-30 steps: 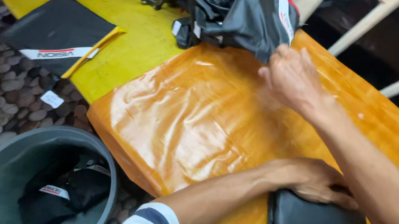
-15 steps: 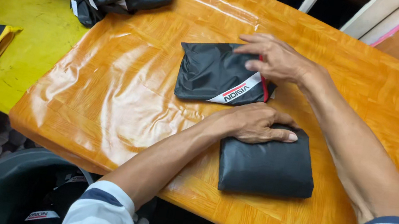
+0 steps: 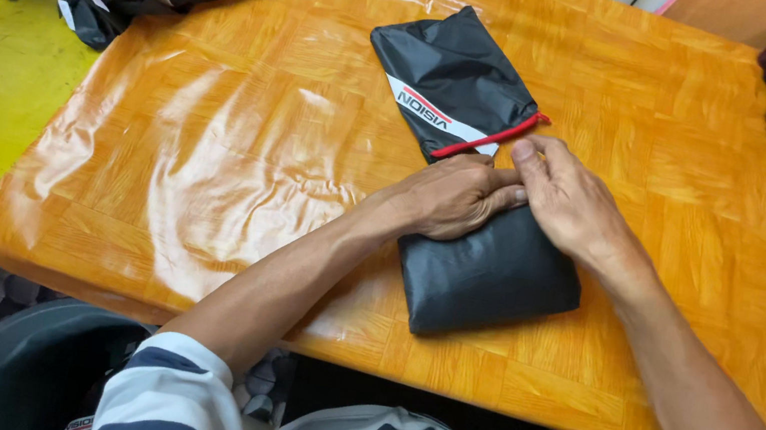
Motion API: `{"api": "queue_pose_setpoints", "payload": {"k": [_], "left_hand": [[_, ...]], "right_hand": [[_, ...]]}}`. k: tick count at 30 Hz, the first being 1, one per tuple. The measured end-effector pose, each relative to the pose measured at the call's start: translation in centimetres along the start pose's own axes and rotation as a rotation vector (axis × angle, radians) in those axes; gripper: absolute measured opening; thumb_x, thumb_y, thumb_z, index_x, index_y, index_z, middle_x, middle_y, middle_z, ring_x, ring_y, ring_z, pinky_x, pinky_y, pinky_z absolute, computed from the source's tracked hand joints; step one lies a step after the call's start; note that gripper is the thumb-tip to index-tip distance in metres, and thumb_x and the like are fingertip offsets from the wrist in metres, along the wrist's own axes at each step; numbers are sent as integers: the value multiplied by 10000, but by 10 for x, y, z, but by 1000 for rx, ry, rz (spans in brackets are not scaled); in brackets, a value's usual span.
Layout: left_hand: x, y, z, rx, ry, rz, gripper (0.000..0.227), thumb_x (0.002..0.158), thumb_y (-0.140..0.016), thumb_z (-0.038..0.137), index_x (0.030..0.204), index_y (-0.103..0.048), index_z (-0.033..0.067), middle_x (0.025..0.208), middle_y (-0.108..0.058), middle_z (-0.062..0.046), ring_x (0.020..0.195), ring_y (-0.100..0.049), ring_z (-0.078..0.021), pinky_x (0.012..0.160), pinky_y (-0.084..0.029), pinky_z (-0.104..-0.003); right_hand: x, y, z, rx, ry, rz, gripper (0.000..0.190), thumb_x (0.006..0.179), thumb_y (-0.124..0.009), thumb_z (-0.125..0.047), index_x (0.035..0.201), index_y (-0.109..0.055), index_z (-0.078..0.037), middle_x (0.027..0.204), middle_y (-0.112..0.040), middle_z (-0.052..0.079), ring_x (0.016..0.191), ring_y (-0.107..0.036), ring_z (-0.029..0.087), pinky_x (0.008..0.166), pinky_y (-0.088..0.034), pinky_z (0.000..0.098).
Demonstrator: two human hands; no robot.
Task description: The person folds a black garment on a table, smoothing the fabric and folding the sides inward before rolling it into a compact rectangular shape.
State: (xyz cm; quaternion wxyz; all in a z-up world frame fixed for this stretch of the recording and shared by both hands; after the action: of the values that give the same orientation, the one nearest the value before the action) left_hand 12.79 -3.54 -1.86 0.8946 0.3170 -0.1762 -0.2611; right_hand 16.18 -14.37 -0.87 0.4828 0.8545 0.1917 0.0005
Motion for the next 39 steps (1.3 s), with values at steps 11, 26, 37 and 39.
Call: {"api": "queue_pose_setpoints", "payload": {"k": [11,26,37,39], "left_hand": [[22,-63,11,-92,269,210,424,1088,-348,522,1461,-527,429,1062,-627,-199,1085,-692,-455,936,-552,-529],[55,-35,-14,-120,331,287,630,1013,-432,600,1410,-496,116,1183,-707,-326,1253,-612,-514,1098,-436,-602],[5,-8,32,-266,588,645,807,840,-613,719,1271,-661,38,1204,-645,-308,1233,-609,-505,1080,-471,-535],[12,-12,24,-318,591,677,789,821,-620,727,1201,-720,43,1149,-662,-291,1202,-633,-493,1072,-486,-514]], "right_hand": [[-36,22,42,176,-234,28,959,1037,-95,-648,1271,-672,81,1362,-592,382,1367,-464,549,1170,-319,631],[7,24,117,116,-261,439,768,1099,-311,-583,982,-761,28,1020,-713,338,1114,-637,545,909,-490,658],[-24,61,101,238,-83,819,662,1150,-351,-526,890,-621,20,859,-664,354,936,-655,589,813,-489,674],[-29,62,101,215,-48,857,608,1157,-374,-494,907,-586,19,848,-651,366,911,-650,600,800,-475,692]]}}
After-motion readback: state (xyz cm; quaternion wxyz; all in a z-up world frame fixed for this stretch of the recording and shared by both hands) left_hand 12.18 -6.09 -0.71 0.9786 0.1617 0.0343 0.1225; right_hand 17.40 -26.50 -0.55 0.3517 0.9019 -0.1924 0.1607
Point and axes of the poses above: each hand's wrist, its own x-axis towards the middle knuckle, its own y-axis out of the back of the hand, z = x × y, the point moved 9 cm from there along x, towards the middle knuckle
